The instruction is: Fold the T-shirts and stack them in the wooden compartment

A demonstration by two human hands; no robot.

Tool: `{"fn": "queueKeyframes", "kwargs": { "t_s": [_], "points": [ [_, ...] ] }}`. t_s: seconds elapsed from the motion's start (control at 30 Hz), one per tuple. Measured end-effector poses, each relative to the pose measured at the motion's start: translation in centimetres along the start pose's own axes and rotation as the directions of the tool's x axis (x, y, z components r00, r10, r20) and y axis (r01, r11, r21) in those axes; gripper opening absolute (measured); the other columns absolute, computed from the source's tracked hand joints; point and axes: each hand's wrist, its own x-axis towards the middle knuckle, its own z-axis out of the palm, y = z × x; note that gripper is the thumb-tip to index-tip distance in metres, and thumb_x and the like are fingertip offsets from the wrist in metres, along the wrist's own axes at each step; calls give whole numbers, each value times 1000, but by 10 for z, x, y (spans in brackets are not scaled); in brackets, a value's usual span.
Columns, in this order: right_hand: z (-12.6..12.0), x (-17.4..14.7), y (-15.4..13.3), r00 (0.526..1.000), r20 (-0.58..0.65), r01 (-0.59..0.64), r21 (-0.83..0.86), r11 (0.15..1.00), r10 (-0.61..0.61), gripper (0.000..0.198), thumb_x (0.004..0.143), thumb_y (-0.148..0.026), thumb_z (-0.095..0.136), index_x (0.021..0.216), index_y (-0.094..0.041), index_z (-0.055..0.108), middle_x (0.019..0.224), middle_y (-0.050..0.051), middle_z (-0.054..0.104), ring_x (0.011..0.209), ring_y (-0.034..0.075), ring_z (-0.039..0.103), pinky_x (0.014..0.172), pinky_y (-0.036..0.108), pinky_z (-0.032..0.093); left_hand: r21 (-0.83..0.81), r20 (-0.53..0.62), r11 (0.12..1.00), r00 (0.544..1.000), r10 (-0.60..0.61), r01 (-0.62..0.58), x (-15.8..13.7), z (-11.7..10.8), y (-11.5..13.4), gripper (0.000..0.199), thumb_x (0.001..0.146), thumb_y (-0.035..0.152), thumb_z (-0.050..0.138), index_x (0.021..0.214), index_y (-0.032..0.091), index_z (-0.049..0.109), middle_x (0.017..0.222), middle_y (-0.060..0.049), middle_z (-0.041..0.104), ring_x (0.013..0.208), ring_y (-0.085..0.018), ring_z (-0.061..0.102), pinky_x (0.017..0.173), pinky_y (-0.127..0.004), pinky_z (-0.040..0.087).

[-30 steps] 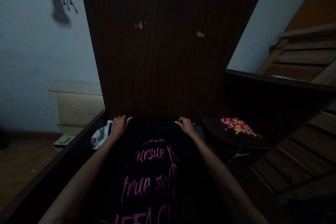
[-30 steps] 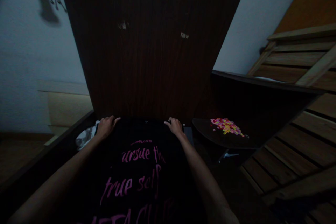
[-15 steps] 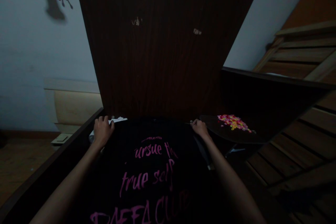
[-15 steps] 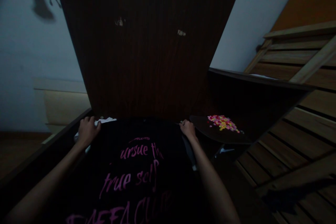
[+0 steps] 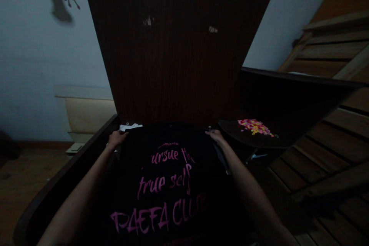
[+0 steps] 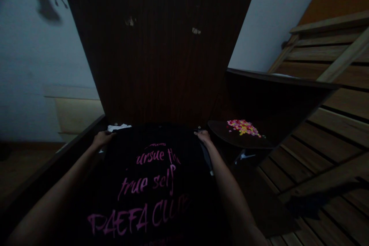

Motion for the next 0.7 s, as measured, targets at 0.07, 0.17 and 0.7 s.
{"fn": "queueKeyframes", "kwargs": {
  "t_s": [0.07, 0.17, 0.7],
  "points": [
    [3, 1, -3, 1000, -7, 15, -1, 1000, -15, 31, 69, -34, 67, 50, -20, 45, 47, -5, 45, 49, 11, 47, 47, 20, 35, -72, 13, 997, 999, -29, 30, 1, -3, 1, 17, 65, 36, 66, 71, 21, 68, 67, -8, 70, 81, -29, 69, 68, -34, 52],
    [7, 1, -9, 999, -11, 42, 1, 999, -42, 32, 65, -30, 68, 50, -21, 42, 49, -6, 45, 51, 10, 46, 48, 20, 34, -197, 51, 978, 997, -61, 70, -1, -6, 3, 11, 63, 30, 66, 64, 20, 63, 62, -5, 66, 75, -26, 68, 65, -31, 52],
    [-4, -17, -38, 970, -133, 213, 83, 973, -201, 31, 62, -48, 63, 56, -20, 49, 51, -6, 47, 52, 11, 46, 51, 21, 32, -502, 221, 863, 973, 72, 50, -24, -15, 26, 32, 56, 46, 73, 64, 16, 64, 62, -2, 64, 66, -19, 62, 62, -29, 48]
  ]
}}
